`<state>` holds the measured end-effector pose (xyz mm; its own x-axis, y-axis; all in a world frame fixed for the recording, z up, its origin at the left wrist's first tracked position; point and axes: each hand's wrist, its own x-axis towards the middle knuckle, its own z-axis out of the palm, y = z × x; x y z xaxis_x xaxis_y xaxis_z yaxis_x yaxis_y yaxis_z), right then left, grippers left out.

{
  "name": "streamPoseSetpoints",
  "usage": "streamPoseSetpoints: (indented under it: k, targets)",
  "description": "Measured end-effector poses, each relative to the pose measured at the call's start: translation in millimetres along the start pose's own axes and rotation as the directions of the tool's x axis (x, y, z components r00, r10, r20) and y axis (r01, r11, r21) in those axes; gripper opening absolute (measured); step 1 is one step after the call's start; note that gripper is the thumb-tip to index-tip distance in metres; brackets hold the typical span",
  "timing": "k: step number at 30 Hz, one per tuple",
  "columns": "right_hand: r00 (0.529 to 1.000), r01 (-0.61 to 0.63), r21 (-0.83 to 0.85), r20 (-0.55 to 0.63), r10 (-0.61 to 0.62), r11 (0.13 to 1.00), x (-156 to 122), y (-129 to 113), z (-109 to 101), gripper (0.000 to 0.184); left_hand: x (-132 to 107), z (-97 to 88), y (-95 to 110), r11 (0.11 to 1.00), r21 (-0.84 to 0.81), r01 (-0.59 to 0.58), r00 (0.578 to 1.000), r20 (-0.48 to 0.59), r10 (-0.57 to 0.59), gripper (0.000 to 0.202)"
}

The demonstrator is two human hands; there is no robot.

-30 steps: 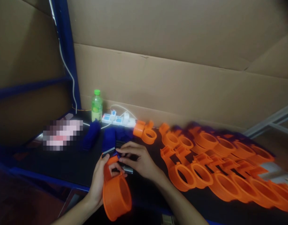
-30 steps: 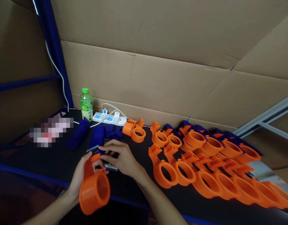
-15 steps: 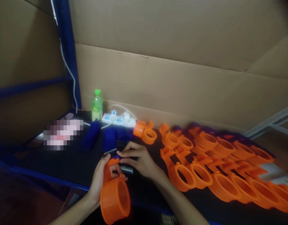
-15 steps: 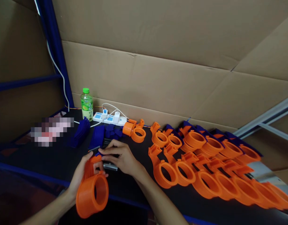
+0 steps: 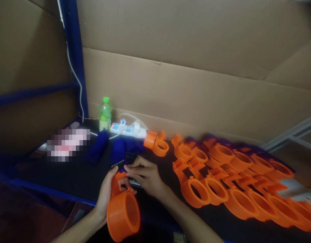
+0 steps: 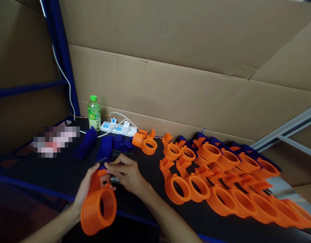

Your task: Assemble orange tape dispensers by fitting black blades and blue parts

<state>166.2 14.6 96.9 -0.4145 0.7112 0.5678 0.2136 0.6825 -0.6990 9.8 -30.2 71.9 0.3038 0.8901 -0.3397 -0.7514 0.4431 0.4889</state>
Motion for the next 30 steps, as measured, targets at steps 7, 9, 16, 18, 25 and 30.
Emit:
streamPoseSetpoints:
  k: [7, 9, 16, 18, 25, 30]
  targets:
    - [0.994, 0.052, -0.031, -0.093, -0.055, 0.998, -4, 2, 9, 0.019, -4, 1.5, -2, 1.000, -0.024, -0.020, 1.000, -0.022, 0.019, 0.034]
    - [0.991, 0.067, -0.028, -0.117, -0.070, 0.997, -5, 3, 11, 0.019, -4, 1.8, -4, 0.999, -0.050, -0.003, 1.000, -0.005, 0.003, 0.035]
    - [0.982, 0.104, -0.026, -0.154, -0.107, 0.994, -6, 0, 19, 0.020, -1, -2.7, -7, 0.990, -0.134, 0.044, 0.994, 0.109, -0.029, 0.037]
    - [0.980, 0.105, -0.011, -0.169, -0.106, 0.994, -4, -3, 20, 0.019, -2, -4.5, -5, 0.990, -0.130, 0.048, 0.990, 0.138, -0.030, 0.040]
    - [0.986, -0.092, 0.082, -0.134, 0.103, 0.992, 1, -10, 21, 0.024, -6, -5.8, -1, 0.992, -0.124, -0.021, 0.989, 0.143, 0.039, 0.035]
    - [0.950, -0.196, 0.103, -0.227, 0.215, 0.975, 1, -10, 18, 0.022, -3, -2.5, -7, 0.987, -0.113, -0.112, 0.990, 0.074, 0.121, 0.030]
